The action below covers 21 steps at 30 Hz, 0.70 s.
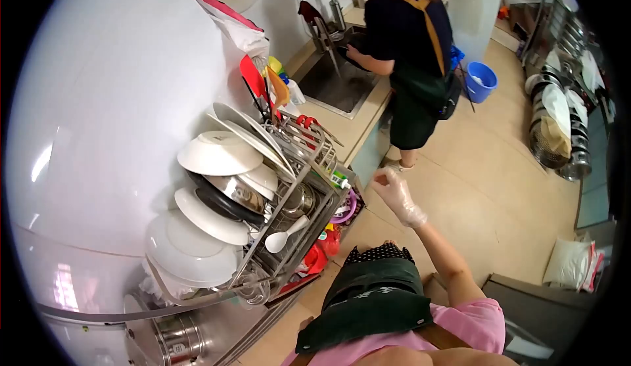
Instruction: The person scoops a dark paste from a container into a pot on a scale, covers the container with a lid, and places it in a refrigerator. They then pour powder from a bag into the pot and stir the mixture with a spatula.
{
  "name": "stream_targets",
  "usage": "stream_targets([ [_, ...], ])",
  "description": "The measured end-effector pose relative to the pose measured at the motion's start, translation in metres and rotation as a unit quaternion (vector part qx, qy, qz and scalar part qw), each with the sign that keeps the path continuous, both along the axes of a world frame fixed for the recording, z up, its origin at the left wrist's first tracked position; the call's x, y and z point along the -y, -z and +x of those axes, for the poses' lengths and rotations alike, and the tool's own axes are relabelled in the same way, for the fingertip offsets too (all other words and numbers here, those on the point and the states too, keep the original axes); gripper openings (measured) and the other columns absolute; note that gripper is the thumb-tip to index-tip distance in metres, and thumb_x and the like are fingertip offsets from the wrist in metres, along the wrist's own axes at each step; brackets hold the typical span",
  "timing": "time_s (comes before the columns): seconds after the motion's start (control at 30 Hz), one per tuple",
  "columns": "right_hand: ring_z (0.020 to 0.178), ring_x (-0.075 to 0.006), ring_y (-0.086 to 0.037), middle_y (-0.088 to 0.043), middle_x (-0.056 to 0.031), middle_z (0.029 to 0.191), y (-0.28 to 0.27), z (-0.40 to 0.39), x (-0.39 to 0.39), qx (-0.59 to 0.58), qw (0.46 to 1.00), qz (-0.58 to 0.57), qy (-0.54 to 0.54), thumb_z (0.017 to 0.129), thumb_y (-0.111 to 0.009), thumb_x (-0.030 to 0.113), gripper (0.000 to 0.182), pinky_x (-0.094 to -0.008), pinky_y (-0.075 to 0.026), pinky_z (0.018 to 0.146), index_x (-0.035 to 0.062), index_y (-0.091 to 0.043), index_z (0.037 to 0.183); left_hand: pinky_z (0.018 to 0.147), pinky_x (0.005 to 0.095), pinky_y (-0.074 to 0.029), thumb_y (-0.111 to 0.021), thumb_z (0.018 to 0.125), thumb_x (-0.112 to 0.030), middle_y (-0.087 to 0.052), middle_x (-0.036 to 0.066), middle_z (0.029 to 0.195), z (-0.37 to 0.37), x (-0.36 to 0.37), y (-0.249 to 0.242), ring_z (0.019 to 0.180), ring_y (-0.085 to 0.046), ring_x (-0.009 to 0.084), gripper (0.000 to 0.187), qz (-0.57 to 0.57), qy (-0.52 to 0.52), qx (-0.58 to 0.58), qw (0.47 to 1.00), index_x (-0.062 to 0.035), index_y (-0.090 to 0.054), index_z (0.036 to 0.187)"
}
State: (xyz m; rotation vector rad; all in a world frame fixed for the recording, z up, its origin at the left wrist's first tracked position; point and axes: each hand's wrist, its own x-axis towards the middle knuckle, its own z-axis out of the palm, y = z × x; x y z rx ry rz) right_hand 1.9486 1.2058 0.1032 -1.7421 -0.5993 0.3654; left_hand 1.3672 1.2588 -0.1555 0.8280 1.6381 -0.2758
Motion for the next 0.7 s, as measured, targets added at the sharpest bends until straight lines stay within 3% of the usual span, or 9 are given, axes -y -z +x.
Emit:
stream_targets([
  [0.07,0.075,-0.0137,-0.064,-0.068,-0.0089,0.082,0.001,0.014,-0.031,0.000,0.999,0.036,-0.005,0.085,-0.071,0.011,0.020,-0.0290,-0.052,0.072,0.0011,-0.063,0.101,0.087,0.0374,-0.047,-0.061,0.093,-0.036,-0.066,0.010,0.111,0.022,0.006,0.003,0.098,-0.062,0.0226,0.042,-0.007,-0.057,0.027,0.998,-0.0057,-0.062,0.123],
  [0.27,0.075,-0.0122,-0.062,-0.068,-0.0074,0.083,-0.041,0.021,-0.094,0.006,0.992,0.120,-0.046,0.087,-0.071,0.010,0.018,-0.0286,-0.051,0.069,0.0022,-0.063,0.102,0.084,0.0378,-0.047,-0.060,0.094,-0.036,-0.066,0.008,0.108,0.059,-0.013,0.032,0.095,-0.062,0.0222,0.041,-0.047,-0.181,0.111,0.976,-0.0067,-0.062,0.122],
  [0.33,0.077,-0.0167,-0.065,-0.070,-0.0091,0.089,-0.065,0.028,-0.108,0.034,0.990,0.116,-0.076,0.089,-0.068,0.009,0.018,-0.0304,-0.052,0.071,0.0037,-0.064,0.105,0.082,0.0377,-0.047,-0.060,0.094,-0.035,-0.065,0.007,0.105,0.068,-0.023,0.037,0.092,-0.062,0.0214,0.039,-0.006,-0.169,0.086,0.982,-0.0074,-0.062,0.122],
  [0.4,0.083,-0.0186,-0.066,-0.069,-0.0100,0.094,-0.084,0.039,-0.132,0.137,0.975,0.132,-0.116,0.089,-0.066,0.005,0.017,-0.0319,-0.053,0.076,0.0016,-0.063,0.105,0.077,0.0374,-0.046,-0.059,0.095,-0.034,-0.064,0.006,0.101,0.087,-0.033,0.023,0.088,-0.061,0.0200,0.037,0.067,-0.135,0.034,0.988,-0.0085,-0.062,0.121],
  [0.53,0.098,-0.0275,-0.067,-0.066,-0.0136,0.113,-0.119,0.065,-0.192,0.353,0.888,0.184,-0.230,0.088,-0.059,0.001,0.021,-0.0365,-0.053,0.085,0.0013,-0.063,0.108,0.075,0.0341,-0.047,-0.060,0.094,-0.033,-0.065,0.005,0.102,0.107,-0.039,0.006,0.087,-0.062,0.0175,0.036,0.098,-0.106,0.023,0.989,-0.0078,-0.063,0.121],
  [0.63,0.103,-0.0306,-0.065,-0.063,-0.0149,0.119,-0.122,0.082,-0.240,0.476,0.815,0.009,-0.330,0.085,-0.055,0.002,0.025,-0.0382,-0.053,0.086,0.0013,-0.063,0.108,0.072,0.0332,-0.047,-0.060,0.094,-0.033,-0.066,0.005,0.099,0.116,-0.025,0.010,0.086,-0.062,0.0166,0.036,0.104,-0.131,0.006,0.986,-0.0074,-0.064,0.119],
  [0.67,0.083,-0.0253,-0.070,-0.066,-0.0108,0.096,-0.101,0.088,-0.266,0.575,0.766,0.030,-0.287,0.079,-0.058,0.005,0.013,-0.0361,-0.057,0.065,0.0059,-0.065,0.090,0.067,0.0330,-0.047,-0.061,0.092,-0.033,-0.066,0.004,0.095,0.120,-0.015,0.009,0.081,-0.062,0.0160,0.036,0.120,-0.147,0.017,0.982,-0.0068,-0.064,0.117],
  [0.7,0.082,-0.0252,-0.070,-0.066,-0.0109,0.093,-0.096,0.088,-0.277,0.586,0.751,-0.001,-0.304,0.079,-0.058,0.005,0.012,-0.0363,-0.057,0.064,0.0056,-0.065,0.089,0.065,0.0329,-0.046,-0.061,0.092,-0.034,-0.066,0.003,0.094,0.124,-0.003,0.013,0.080,-0.062,0.0160,0.036,0.120,-0.163,0.014,0.979,-0.0072,-0.064,0.116],
])
